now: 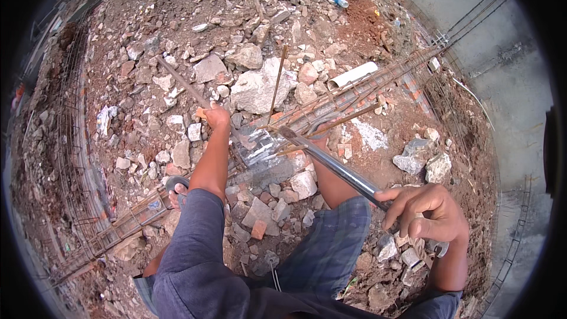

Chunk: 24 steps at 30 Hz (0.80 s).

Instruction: The person uses a metal bar to bend and secure rebar ties on a rebar cage at a construction site. The person repeatedly twists the bar to tighten the wire ties around intersecting rebar rods, then moves to adjacent tie points to continue securing the cage.

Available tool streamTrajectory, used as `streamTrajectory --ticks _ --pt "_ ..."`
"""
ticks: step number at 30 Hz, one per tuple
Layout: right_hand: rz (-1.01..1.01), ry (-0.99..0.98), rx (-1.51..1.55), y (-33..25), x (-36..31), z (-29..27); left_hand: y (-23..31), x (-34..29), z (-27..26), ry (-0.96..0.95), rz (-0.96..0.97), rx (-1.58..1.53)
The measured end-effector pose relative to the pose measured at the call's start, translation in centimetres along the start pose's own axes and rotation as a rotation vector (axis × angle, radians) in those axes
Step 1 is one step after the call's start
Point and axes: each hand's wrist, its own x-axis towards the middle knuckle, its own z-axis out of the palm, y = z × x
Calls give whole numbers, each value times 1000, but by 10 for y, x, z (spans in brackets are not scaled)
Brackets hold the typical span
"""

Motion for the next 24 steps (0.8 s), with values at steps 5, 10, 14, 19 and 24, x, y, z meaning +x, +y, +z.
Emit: streamTrajectory --ticks 5,10,14,19,24 --pt "299 -169 -338 -75 55 8 34 -14 24 -165 -165 -435" --pt "426 -306 -701 -100 60 26 87 -31 9 -156 -291 -572" --pt "611 -233 -860 -93 54 40 113 -50 -7 -194 -298 -737" --pt "1038 -39 -785 -71 25 56 143 -102 -15 -495 -471 -749" --pt "915 26 -828 -36 4 92 115 -49 22 -241 -282 -640"
